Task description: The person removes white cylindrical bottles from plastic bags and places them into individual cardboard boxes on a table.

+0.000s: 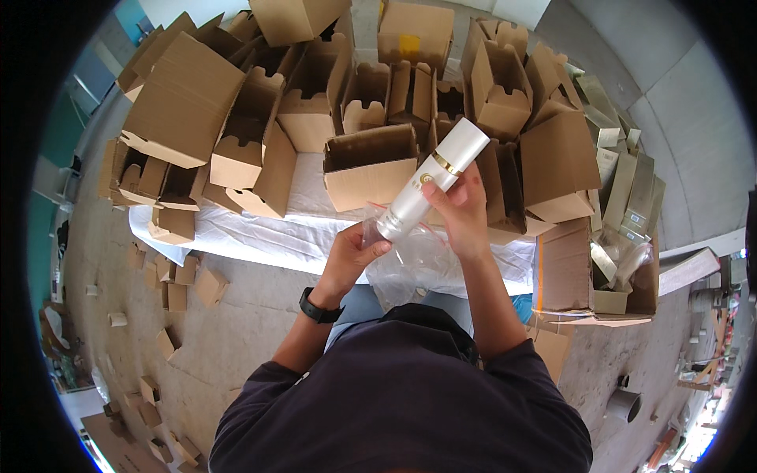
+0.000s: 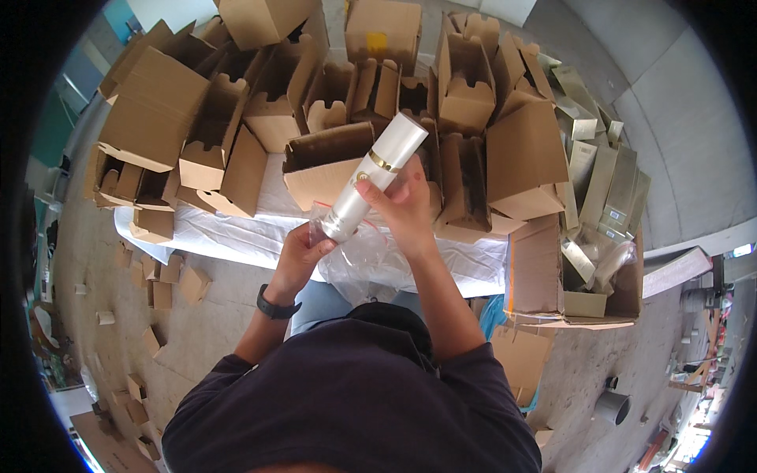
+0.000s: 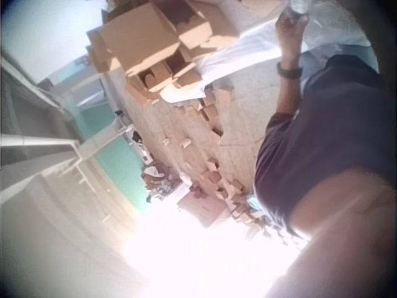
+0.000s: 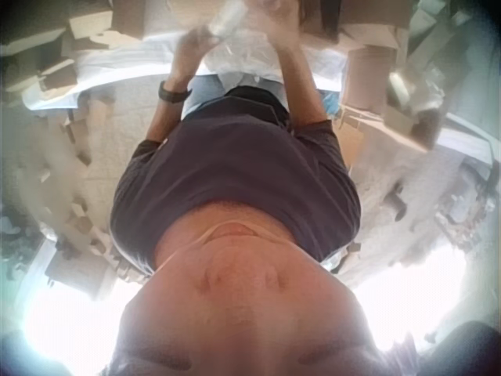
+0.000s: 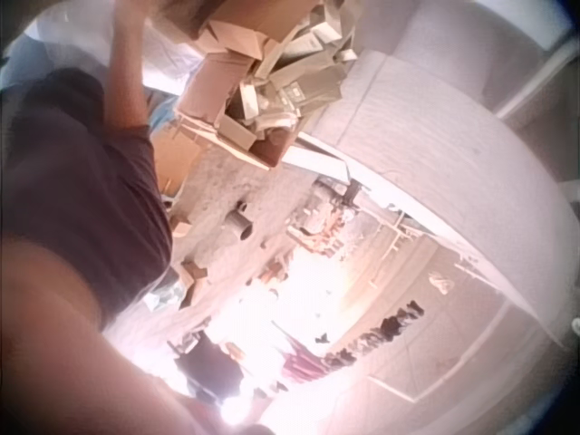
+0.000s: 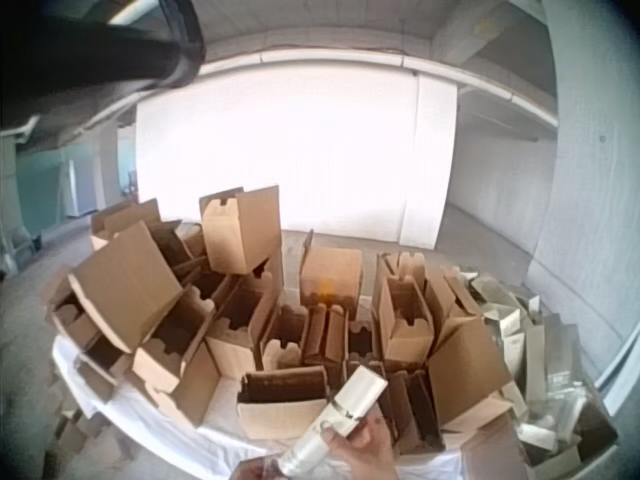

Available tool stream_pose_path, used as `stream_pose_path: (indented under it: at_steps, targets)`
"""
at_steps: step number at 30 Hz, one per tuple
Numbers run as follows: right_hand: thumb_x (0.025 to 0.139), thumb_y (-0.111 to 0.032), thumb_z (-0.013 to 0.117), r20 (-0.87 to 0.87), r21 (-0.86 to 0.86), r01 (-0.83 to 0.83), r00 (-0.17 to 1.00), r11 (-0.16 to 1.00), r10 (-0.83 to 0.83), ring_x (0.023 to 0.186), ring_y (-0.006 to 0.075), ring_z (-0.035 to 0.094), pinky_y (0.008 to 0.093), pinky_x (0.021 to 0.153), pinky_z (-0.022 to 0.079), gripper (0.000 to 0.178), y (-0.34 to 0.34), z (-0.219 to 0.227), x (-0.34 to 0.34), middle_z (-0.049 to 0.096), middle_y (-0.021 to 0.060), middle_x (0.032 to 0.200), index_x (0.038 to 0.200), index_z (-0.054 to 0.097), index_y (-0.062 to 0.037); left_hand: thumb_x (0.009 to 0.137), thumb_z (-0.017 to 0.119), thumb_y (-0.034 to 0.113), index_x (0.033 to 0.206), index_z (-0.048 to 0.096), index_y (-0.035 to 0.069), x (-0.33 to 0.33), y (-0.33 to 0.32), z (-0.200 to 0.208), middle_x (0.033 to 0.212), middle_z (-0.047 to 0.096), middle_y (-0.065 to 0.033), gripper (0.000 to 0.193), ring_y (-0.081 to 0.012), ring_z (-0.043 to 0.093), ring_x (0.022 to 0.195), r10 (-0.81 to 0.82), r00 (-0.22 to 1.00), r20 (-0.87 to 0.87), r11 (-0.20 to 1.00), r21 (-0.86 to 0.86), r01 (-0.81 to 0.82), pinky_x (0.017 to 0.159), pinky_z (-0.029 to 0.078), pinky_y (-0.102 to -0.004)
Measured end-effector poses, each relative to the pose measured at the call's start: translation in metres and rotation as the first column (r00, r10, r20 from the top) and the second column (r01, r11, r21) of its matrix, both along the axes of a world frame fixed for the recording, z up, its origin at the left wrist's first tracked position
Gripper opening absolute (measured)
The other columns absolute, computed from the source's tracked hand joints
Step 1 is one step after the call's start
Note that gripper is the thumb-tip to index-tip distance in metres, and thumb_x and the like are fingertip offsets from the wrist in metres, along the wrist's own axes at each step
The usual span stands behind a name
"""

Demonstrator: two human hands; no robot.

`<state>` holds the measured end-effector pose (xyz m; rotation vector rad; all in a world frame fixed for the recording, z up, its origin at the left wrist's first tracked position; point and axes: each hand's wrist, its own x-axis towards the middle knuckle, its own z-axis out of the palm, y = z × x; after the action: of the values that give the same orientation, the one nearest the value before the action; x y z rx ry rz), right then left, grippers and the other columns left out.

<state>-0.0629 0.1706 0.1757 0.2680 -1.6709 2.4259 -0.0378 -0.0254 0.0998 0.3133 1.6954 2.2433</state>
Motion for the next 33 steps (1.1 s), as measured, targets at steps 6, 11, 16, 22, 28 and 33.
stream_pose_path:
  at_steps: [6,11,16,22,28,33]
  targets:
    - [0.076,-0.008,0.079,-0.077,0.239,0.027,0.997,0.971,-0.009,0.104,0.0178,0.060,0.0356,0.092,0.050,0.058,0.000,0.012,0.003,0.059,0.0091,0.109,0.123,0.046,-0.0002,0.084,0.075,0.015,0.120,0.057,-0.003,-0.001,0.009,0.028,0.108,0.065,-0.0039,0.044,-0.0106,0.058,0.100,-0.022,0.990,-0.140,0.995,-0.095,0.009,0.091,0.046,-0.0283]
    - [0.070,-0.008,0.080,-0.250,0.438,-0.030,0.956,0.898,0.154,0.105,0.0201,0.063,0.0345,0.095,0.048,0.046,-0.011,0.022,0.024,0.065,0.0082,0.107,0.110,0.057,-0.0027,0.079,0.077,0.010,0.128,0.053,0.003,-0.004,0.008,0.028,0.115,0.064,-0.0099,0.055,-0.0149,0.059,0.107,-0.082,0.919,-0.385,0.899,-0.426,-0.099,0.094,0.045,-0.0306]
    - [0.063,-0.004,0.084,-0.450,0.487,0.025,0.864,0.873,0.226,0.114,0.0265,0.060,0.0437,0.105,0.039,0.056,-0.023,0.008,0.024,0.066,0.0084,0.112,0.111,0.055,-0.0063,0.075,0.075,0.005,0.125,0.050,0.004,0.000,0.006,0.030,0.116,0.063,-0.0124,0.056,-0.0232,0.062,0.108,0.074,0.893,-0.444,0.931,-0.290,-0.221,0.092,0.047,-0.0327]
    - [0.065,-0.004,0.084,-0.454,0.523,0.121,0.877,0.844,0.156,0.117,0.0279,0.059,0.0484,0.110,0.030,0.055,-0.021,0.014,0.029,0.065,0.0091,0.111,0.112,0.054,-0.0065,0.065,0.077,0.000,0.116,0.053,0.004,-0.019,0.006,0.036,0.117,0.058,-0.0158,0.056,-0.0347,0.058,0.107,0.139,0.653,-0.744,0.855,-0.243,-0.459,0.091,0.047,-0.0379]
    - [0.071,-0.011,0.081,-0.320,0.669,0.196,0.946,0.717,0.041,0.119,0.0294,0.056,0.0475,0.106,0.036,0.066,-0.027,-0.004,0.042,0.057,0.0149,0.125,0.129,0.048,-0.0039,0.071,0.077,0.008,0.114,0.053,0.004,-0.006,0.015,0.024,0.103,0.063,-0.0181,0.050,-0.0383,0.063,0.094,0.136,0.731,-0.669,0.859,-0.288,-0.424,0.079,0.051,-0.0401]
    - [0.075,-0.011,0.078,-0.412,0.334,0.238,0.907,0.912,-0.086,0.121,0.0309,0.055,0.0410,0.098,0.046,0.078,-0.026,-0.001,0.045,0.043,0.0212,0.142,0.140,0.036,-0.0028,0.067,0.080,0.009,0.112,0.053,0.005,-0.006,0.012,0.030,0.101,0.063,-0.0164,0.053,-0.0382,0.063,0.090,0.037,0.728,-0.685,0.799,-0.418,-0.433,0.075,0.051,-0.0400]
